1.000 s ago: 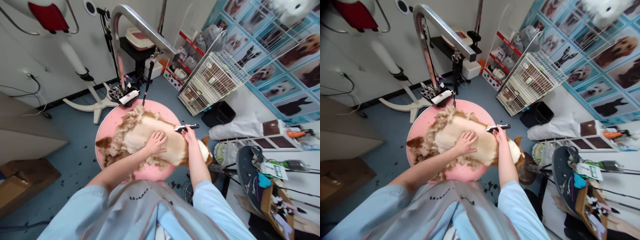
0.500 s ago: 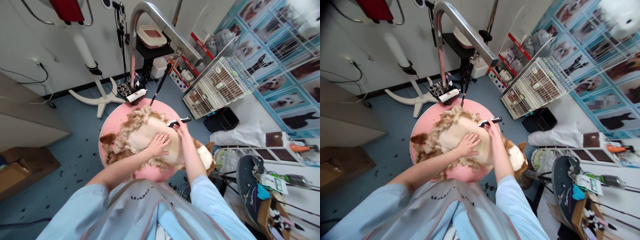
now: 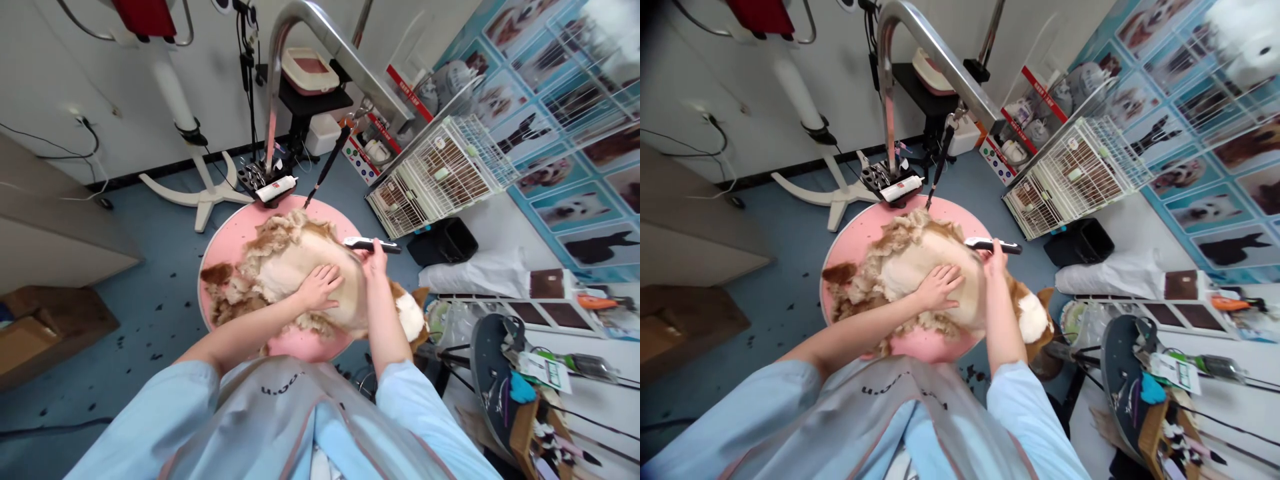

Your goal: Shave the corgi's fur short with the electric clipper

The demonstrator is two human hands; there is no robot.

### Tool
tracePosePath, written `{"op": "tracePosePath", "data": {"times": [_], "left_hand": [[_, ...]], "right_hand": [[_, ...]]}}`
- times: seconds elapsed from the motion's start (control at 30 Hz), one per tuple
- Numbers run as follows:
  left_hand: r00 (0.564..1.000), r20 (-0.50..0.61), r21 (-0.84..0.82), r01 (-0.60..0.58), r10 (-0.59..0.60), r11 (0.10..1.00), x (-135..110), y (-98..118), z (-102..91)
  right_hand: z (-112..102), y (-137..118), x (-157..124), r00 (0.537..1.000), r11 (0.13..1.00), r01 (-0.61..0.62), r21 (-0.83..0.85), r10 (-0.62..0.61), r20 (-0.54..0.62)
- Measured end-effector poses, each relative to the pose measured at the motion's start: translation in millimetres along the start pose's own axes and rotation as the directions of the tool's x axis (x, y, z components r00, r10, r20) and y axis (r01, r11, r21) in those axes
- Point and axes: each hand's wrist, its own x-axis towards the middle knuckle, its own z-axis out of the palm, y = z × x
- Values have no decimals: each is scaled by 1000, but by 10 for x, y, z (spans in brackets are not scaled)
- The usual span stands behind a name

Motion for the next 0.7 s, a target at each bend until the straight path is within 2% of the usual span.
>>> {"op": "tracePosePath", "data": {"times": [0.07,0.13,0.17,0.23,0.33,0.47,0.57,0.7], "left_hand": [[994,-58,3,97,-97,995,-35,-63,-21],[980,-103,6,171,-170,985,-78,-132,-23],[978,-109,5,182,-181,983,-98,-161,-16],[978,-106,-2,181,-181,983,-127,-196,11],[980,-102,-3,173,-172,985,-152,-206,67],[981,-113,17,162,-159,987,-203,-213,122],[978,-129,17,167,-163,986,-257,-229,141],[976,-129,-5,176,-176,984,-313,-229,155]], "right_hand": [[-383,-161,29,995,993,35,-114,-45,-85],[-673,-245,31,986,978,19,-207,-52,-157],[-752,-248,22,984,975,3,-220,-42,-172],[-765,-186,-5,986,979,-16,-202,-19,-167],[-504,-17,-54,996,989,-4,-145,-9,-90],[30,171,-155,998,992,10,-124,-3,58],[395,277,-247,987,991,13,-131,8,159],[792,400,-344,961,977,75,-201,-17,276]]}}
